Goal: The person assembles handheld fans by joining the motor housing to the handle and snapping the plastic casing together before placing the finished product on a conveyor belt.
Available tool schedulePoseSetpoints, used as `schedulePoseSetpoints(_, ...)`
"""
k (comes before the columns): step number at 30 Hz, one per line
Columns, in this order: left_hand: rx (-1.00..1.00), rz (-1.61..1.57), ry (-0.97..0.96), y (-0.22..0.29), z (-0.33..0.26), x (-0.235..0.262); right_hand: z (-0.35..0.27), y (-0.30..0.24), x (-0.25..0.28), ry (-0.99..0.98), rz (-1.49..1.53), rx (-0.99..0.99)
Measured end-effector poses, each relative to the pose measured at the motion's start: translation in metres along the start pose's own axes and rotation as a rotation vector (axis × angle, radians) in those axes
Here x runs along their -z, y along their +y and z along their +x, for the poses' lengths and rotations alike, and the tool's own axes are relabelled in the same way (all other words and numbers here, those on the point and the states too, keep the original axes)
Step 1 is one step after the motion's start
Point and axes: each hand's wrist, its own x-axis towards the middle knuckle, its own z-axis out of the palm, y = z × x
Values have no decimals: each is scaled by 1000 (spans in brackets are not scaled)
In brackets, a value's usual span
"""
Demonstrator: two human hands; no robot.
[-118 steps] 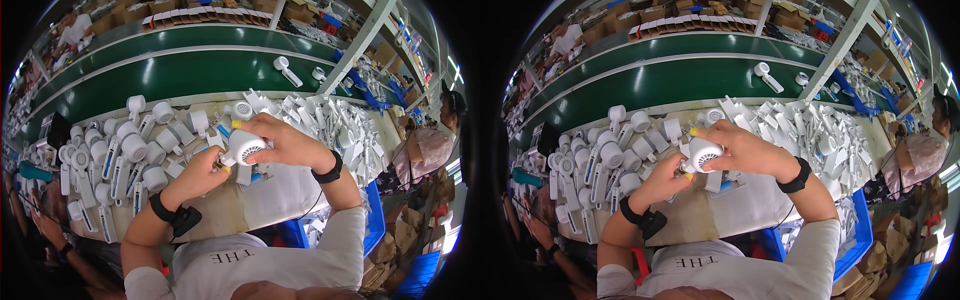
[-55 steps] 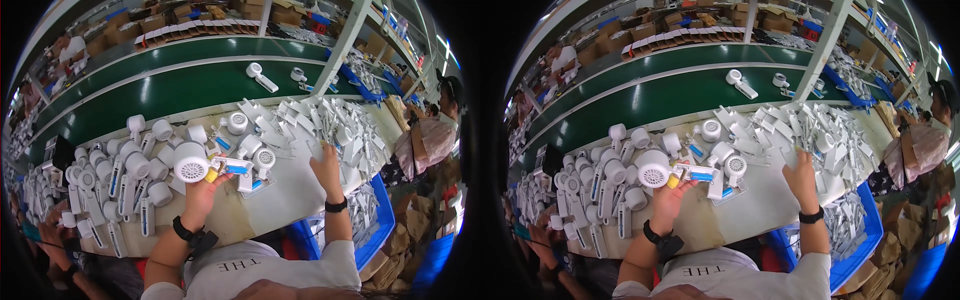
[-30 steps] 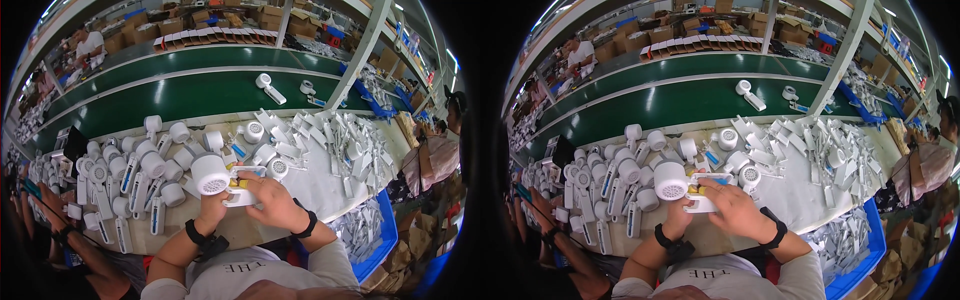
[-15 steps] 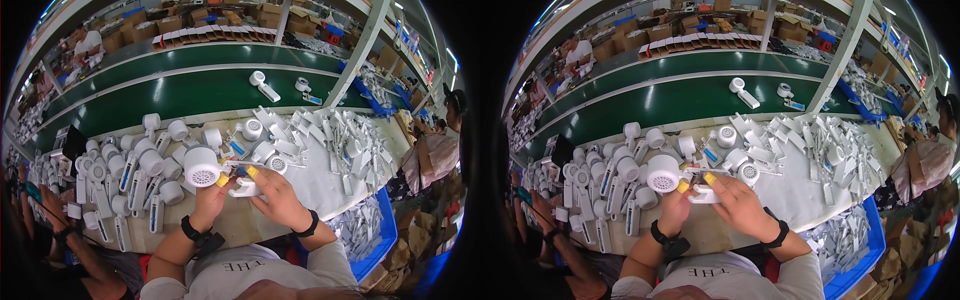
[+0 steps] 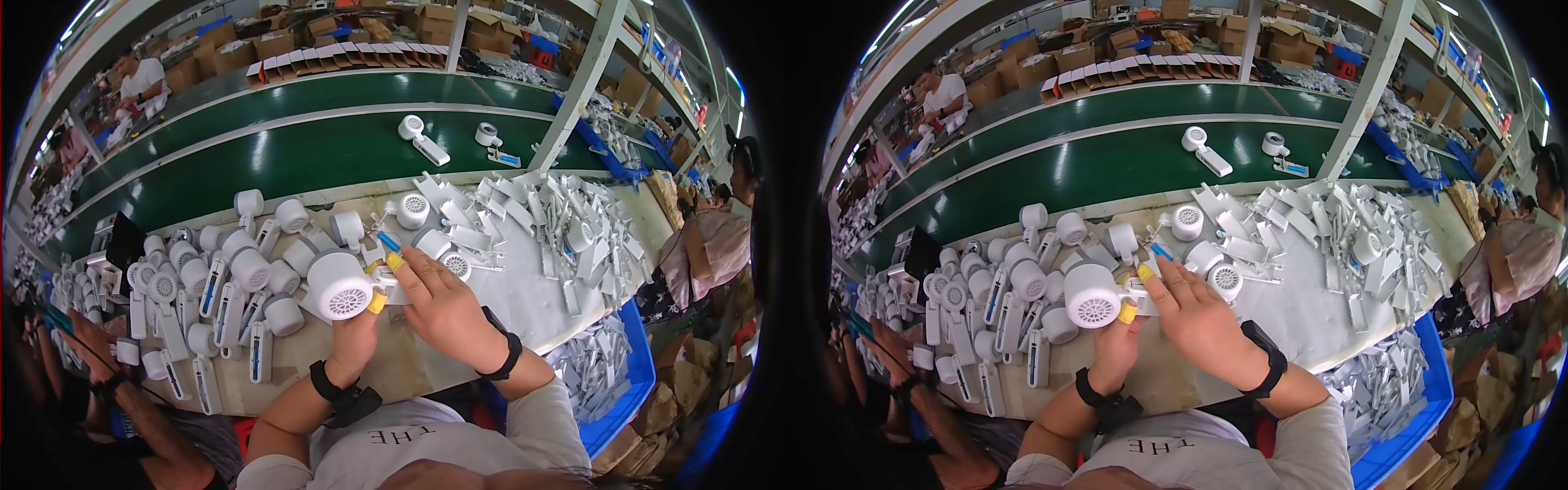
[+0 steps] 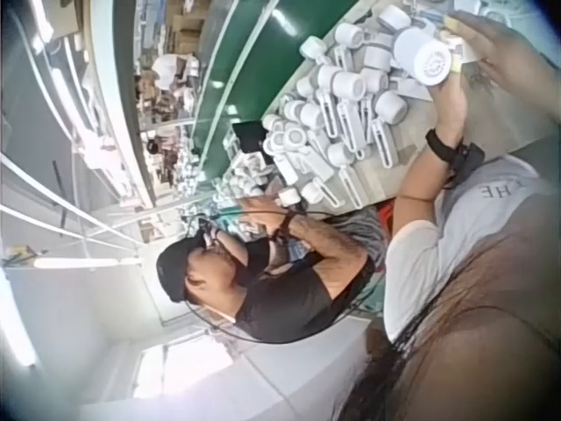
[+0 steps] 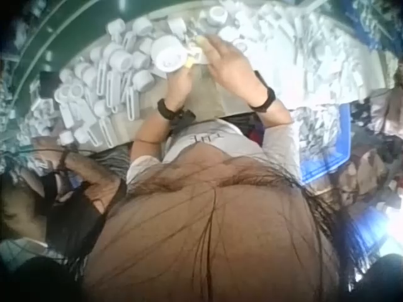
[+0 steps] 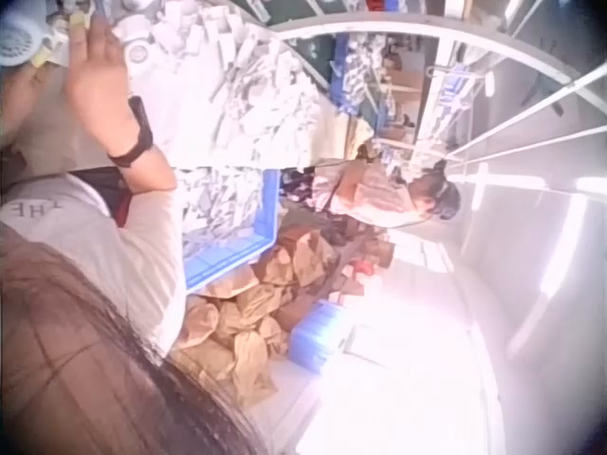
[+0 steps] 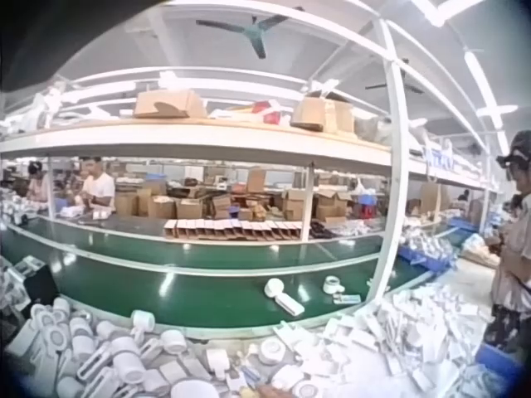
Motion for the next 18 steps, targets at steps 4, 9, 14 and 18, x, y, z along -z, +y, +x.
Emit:
schedulePoseSetpoints(4, -151, 16, 37, 3, 7, -5, 5, 0, -7, 56, -31, 52)
schedulePoseSetpoints(9, -104, -141, -166, 29, 11, 0, 6, 20, 3, 180, 272, 119)
schedulePoseSetpoints(14, -189, 170, -152, 26, 14, 14, -15, 18, -24, -170, 1253, -536)
schedulePoseSetpoints(18, -103, -195, -224, 39, 12, -12, -9, 4, 1, 105, 866, -253)
